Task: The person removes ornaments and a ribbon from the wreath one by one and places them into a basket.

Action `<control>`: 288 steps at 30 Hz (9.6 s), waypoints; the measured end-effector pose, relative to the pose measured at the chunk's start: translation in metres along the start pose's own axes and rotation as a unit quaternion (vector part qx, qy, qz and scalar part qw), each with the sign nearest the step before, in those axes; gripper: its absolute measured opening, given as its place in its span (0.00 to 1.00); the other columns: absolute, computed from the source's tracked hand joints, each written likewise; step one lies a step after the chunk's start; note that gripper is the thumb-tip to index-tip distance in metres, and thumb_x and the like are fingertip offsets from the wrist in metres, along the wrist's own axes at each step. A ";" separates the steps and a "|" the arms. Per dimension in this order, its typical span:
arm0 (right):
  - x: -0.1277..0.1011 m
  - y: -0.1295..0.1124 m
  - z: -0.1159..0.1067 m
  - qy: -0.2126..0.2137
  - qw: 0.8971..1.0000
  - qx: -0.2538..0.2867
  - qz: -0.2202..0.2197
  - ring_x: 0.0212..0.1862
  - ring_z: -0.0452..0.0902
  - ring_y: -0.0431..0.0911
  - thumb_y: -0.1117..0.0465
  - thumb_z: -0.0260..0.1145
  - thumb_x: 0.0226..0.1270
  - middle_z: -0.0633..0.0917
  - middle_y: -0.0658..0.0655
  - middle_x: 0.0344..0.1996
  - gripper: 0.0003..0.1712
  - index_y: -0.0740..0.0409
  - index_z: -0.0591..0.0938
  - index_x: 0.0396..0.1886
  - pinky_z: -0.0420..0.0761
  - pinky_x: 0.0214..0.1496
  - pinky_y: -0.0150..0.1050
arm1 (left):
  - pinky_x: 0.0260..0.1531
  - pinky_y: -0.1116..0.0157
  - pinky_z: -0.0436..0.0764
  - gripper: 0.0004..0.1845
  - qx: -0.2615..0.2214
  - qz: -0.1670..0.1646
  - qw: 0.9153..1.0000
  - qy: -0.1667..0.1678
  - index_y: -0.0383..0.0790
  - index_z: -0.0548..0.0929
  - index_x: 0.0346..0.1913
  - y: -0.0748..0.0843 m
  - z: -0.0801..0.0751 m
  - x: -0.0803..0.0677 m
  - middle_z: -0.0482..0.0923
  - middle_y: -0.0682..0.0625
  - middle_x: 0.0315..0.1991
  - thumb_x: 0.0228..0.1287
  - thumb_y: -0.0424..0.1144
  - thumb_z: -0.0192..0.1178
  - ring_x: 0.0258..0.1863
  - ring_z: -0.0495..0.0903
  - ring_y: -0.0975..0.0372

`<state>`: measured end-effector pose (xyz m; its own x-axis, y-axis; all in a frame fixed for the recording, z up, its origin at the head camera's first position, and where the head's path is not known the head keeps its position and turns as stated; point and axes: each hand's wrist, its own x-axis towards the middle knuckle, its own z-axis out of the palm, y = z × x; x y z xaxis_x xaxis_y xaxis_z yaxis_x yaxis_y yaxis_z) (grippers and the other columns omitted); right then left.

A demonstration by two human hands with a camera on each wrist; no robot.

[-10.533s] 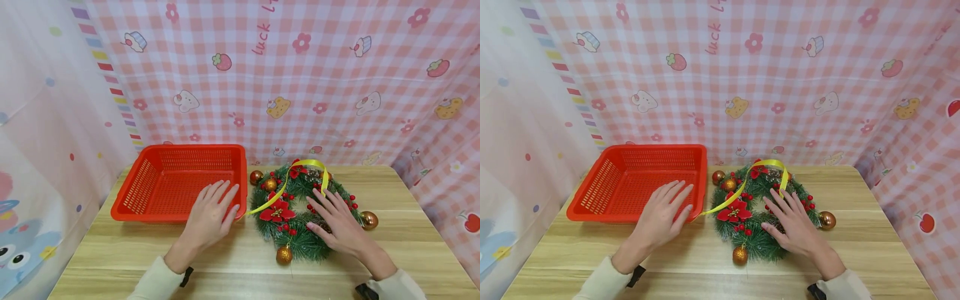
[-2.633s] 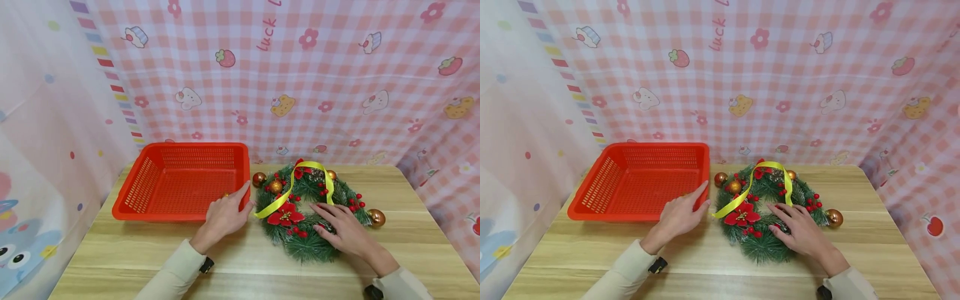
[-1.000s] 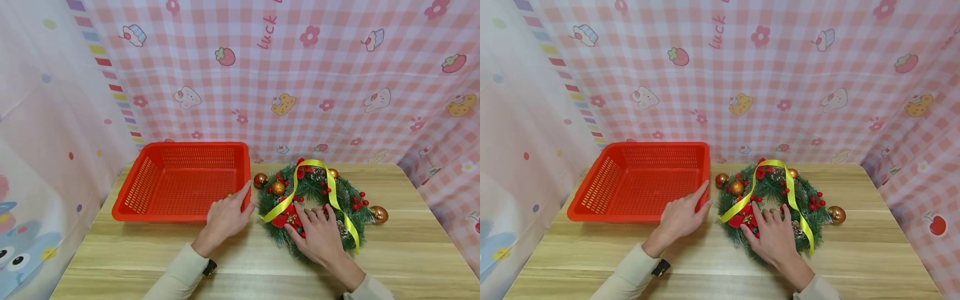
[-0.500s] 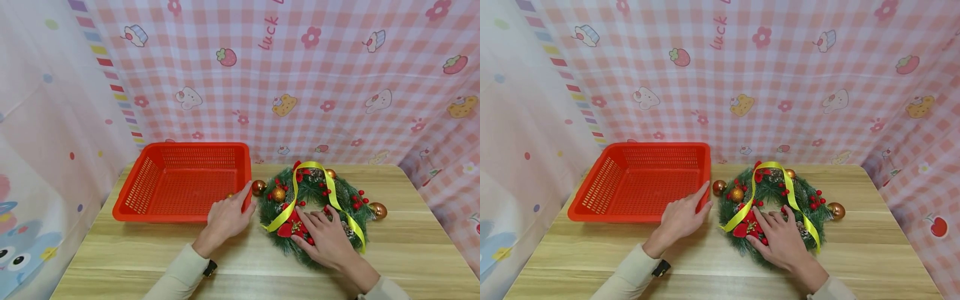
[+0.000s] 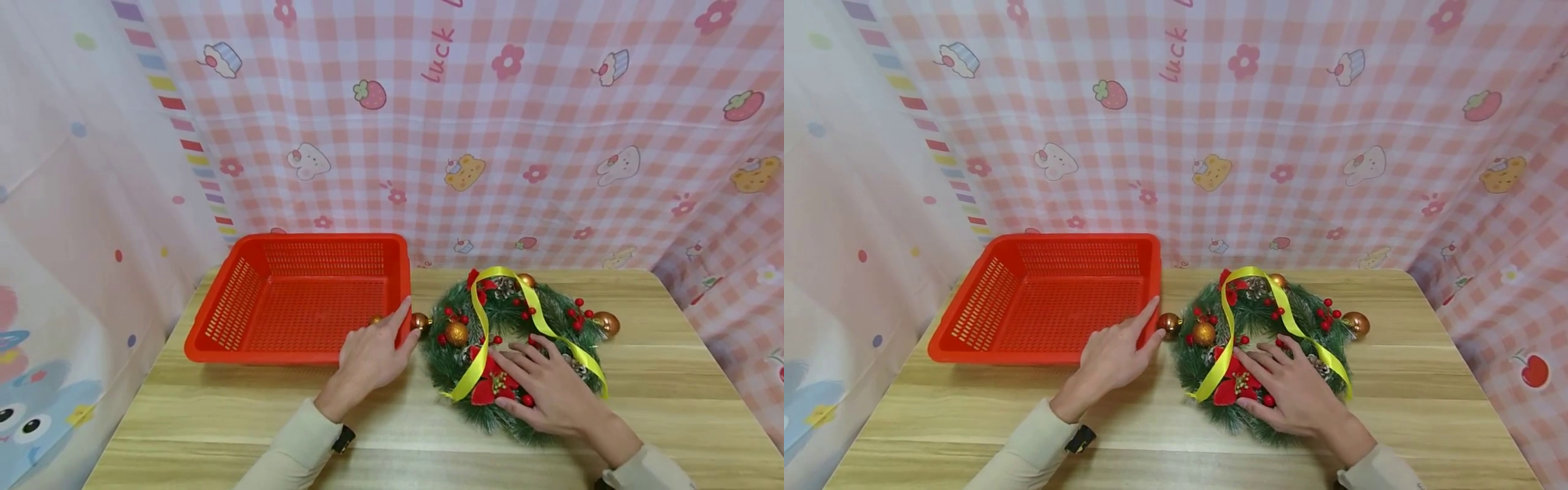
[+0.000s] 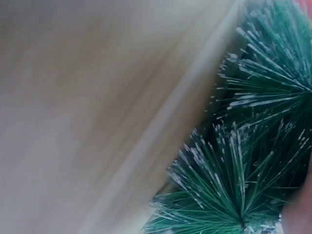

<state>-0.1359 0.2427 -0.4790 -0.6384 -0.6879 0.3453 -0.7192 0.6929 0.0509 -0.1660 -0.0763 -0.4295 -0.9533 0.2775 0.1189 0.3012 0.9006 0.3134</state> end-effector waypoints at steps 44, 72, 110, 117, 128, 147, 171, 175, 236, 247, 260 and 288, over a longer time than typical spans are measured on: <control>-0.002 0.008 -0.011 -0.003 0.903 0.123 0.412 0.69 0.46 0.81 0.35 0.61 0.67 0.45 0.76 0.75 0.53 0.64 0.56 0.77 0.53 0.62 0.77 | 0.10 0.67 0.54 0.33 0.006 -0.002 1.000 0.005 0.57 0.58 0.78 0.002 -0.001 -0.001 0.69 0.52 0.21 0.74 0.59 0.46 0.08 0.55 0.63; 0.000 0.040 -0.009 -0.045 0.923 0.140 0.356 0.72 0.47 0.76 0.35 0.59 0.69 0.45 0.72 0.77 0.53 0.61 0.51 0.79 0.56 0.61 0.77 | 0.10 0.67 0.64 0.32 -0.011 0.006 1.000 0.013 0.54 0.60 0.77 0.003 -0.004 -0.002 0.83 0.42 0.52 0.75 0.59 0.46 0.12 0.69 0.61; -0.001 0.039 -0.008 -0.045 0.930 0.111 0.347 0.70 0.50 0.76 0.35 0.60 0.68 0.49 0.73 0.76 0.52 0.64 0.56 0.77 0.57 0.64 0.75 | 0.45 0.65 0.76 0.23 -0.048 0.203 0.973 0.102 0.44 0.81 0.57 0.062 0.029 0.006 0.84 0.52 0.50 0.58 0.40 0.72 0.44 0.77 0.60; -0.002 0.039 -0.008 -0.041 0.930 0.107 0.348 0.69 0.51 0.77 0.35 0.60 0.68 0.50 0.73 0.76 0.51 0.65 0.57 0.77 0.58 0.62 0.76 | 0.45 0.65 0.82 0.21 -0.110 0.173 0.975 0.086 0.43 0.81 0.56 0.062 0.029 -0.004 0.80 0.49 0.49 0.59 0.36 0.71 0.44 0.81 0.59; -0.001 0.039 -0.008 -0.034 0.931 0.104 0.347 0.69 0.52 0.76 0.35 0.61 0.67 0.52 0.73 0.75 0.51 0.66 0.59 0.75 0.58 0.63 0.75 | 0.46 0.65 0.82 0.27 -0.155 0.151 0.974 0.061 0.42 0.77 0.61 0.059 0.028 -0.008 0.77 0.47 0.52 0.58 0.33 0.71 0.46 0.82 0.58; -0.001 0.038 -0.006 -0.032 0.931 0.102 0.350 0.69 0.52 0.77 0.36 0.61 0.66 0.53 0.72 0.75 0.50 0.65 0.61 0.75 0.58 0.62 0.76 | 0.45 0.69 0.82 0.23 -0.175 0.170 0.968 0.053 0.42 0.79 0.58 0.067 0.033 -0.004 0.80 0.48 0.52 0.59 0.31 0.69 0.47 0.83 0.61; 0.000 0.038 -0.007 -0.038 0.930 0.109 0.350 0.69 0.51 0.76 0.36 0.61 0.67 0.52 0.73 0.75 0.50 0.65 0.60 0.75 0.57 0.63 0.75 | 0.47 0.70 0.80 0.22 -0.191 0.170 0.966 0.028 0.46 0.79 0.58 0.066 0.025 -0.006 0.79 0.53 0.53 0.61 0.39 0.70 0.49 0.80 0.64; 0.000 0.038 -0.007 -0.035 0.931 0.108 0.347 0.69 0.51 0.77 0.36 0.61 0.67 0.52 0.73 0.75 0.50 0.66 0.60 0.75 0.57 0.63 0.75 | 0.45 0.73 0.80 0.22 -0.217 0.160 0.963 0.028 0.46 0.78 0.58 0.067 0.018 -0.006 0.78 0.53 0.53 0.62 0.38 0.70 0.48 0.80 0.64; -0.001 0.038 -0.006 -0.028 0.932 0.111 0.343 0.69 0.51 0.78 0.35 0.59 0.68 0.52 0.73 0.75 0.51 0.66 0.57 0.76 0.56 0.63 0.75 | 0.45 0.62 0.83 0.23 -0.228 0.085 0.957 0.161 0.40 0.78 0.56 -0.031 -0.036 -0.011 0.80 0.46 0.51 0.57 0.30 0.71 0.43 0.81 0.60; -0.001 0.036 -0.006 -0.028 0.931 0.111 0.347 0.69 0.51 0.77 0.35 0.60 0.68 0.52 0.73 0.75 0.51 0.65 0.58 0.76 0.57 0.62 0.76 | 0.45 0.61 0.83 0.24 -0.223 0.061 0.961 0.151 0.40 0.77 0.57 -0.044 -0.039 -0.012 0.80 0.47 0.51 0.58 0.30 0.71 0.43 0.80 0.60; -0.001 0.037 -0.005 -0.022 0.933 0.108 0.344 0.68 0.52 0.77 0.37 0.61 0.67 0.53 0.74 0.75 0.51 0.66 0.58 0.76 0.57 0.62 0.75 | 0.48 0.61 0.82 0.24 -0.214 0.056 0.964 0.149 0.39 0.77 0.58 -0.048 -0.040 -0.013 0.79 0.47 0.53 0.58 0.30 0.70 0.46 0.80 0.59; -0.002 0.038 -0.005 -0.028 0.932 0.108 0.345 0.69 0.51 0.77 0.35 0.60 0.68 0.53 0.74 0.75 0.51 0.65 0.58 0.76 0.57 0.63 0.75 | 0.60 0.47 0.74 0.32 -0.171 0.038 0.983 0.060 0.45 0.68 0.72 -0.027 -0.027 -0.010 0.73 0.44 0.66 0.68 0.46 0.63 0.62 0.75 0.51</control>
<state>-0.1607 0.2712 -0.4731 -0.9783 -0.1094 0.1759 -0.1668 0.9194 -0.3562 -0.1640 -0.1124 -0.4142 -0.9251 0.2793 0.2573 0.3795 0.7079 0.5957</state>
